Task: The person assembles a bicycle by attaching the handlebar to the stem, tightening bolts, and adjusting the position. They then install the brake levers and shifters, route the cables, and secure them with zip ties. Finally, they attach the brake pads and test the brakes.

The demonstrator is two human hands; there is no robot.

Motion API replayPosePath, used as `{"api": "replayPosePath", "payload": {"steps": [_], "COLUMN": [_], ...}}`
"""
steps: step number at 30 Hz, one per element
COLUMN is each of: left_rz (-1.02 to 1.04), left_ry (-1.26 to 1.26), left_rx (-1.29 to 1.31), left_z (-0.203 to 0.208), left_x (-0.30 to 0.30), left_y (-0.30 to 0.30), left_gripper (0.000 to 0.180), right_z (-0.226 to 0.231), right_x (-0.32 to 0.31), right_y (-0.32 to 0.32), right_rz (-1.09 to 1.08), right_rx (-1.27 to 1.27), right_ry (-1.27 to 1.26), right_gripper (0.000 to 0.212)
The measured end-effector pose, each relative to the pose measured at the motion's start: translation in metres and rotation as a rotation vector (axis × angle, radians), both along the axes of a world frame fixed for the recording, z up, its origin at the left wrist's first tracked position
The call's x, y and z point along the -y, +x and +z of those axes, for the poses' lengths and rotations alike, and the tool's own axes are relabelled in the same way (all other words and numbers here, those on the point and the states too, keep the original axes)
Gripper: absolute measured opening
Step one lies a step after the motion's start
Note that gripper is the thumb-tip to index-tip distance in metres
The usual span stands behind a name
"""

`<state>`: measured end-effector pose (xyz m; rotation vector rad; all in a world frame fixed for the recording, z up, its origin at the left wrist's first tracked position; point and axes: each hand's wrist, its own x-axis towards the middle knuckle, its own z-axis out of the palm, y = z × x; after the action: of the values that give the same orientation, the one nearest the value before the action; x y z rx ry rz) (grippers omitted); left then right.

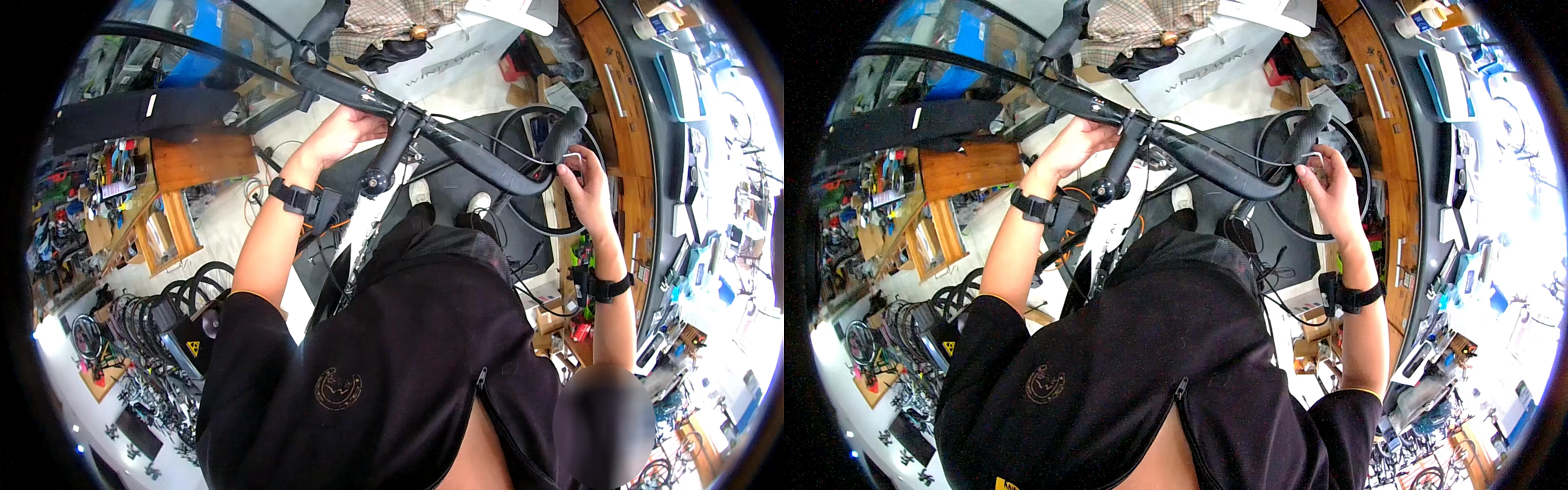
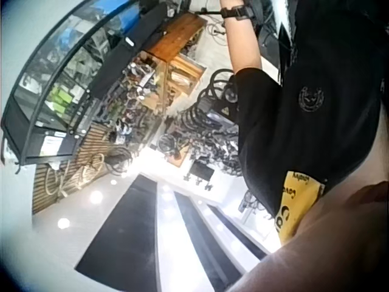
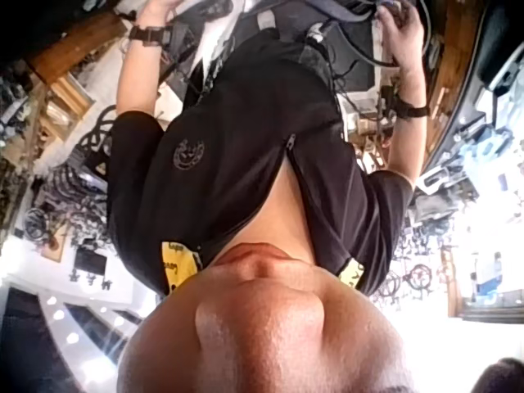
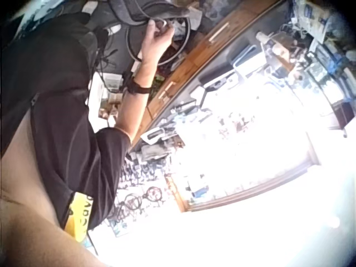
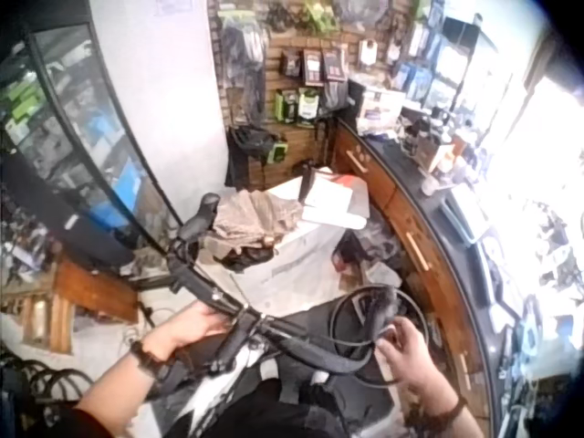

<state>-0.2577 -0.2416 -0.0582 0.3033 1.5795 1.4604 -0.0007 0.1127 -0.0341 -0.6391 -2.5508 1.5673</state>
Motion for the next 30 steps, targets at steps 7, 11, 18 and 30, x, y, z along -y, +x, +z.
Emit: {"api": "replayPosePath", "payload": {"steps": [7, 11, 18, 30], "left_rz": [-0.141, -0.21, -0.187, 0.061], "left_ry": [-0.103, -0.051, -0.128, -0.356], "left_rx": [0.037, 0.001, -0.054, 0.088], "left_z": [-0.014, -0.041, -0.073, -0.089], "left_x": [0.018, 0.019, 0.021, 0.073], "left_y": [-0.002, -0.004, 0.0, -0.007], "left_gripper": [0.032, 0.031, 0.015, 0.021], "right_z": [-0.012, -0.014, -0.005, -0.01], "right_x": [-0.009, -0.01, -0.012, -0.017], "right_y": [-0.022, -0.033, -0.038, -0.033], "right_rz": [-0.011, -0.002, 0.023, 0.075], "right_rx": [-0.016, -0.007, 0.063, 0.045], "right_ry": [-0.124, -0.103, -0.041, -0.012], "right_gripper": [0.046, 0.043, 0.038, 0.035]}}
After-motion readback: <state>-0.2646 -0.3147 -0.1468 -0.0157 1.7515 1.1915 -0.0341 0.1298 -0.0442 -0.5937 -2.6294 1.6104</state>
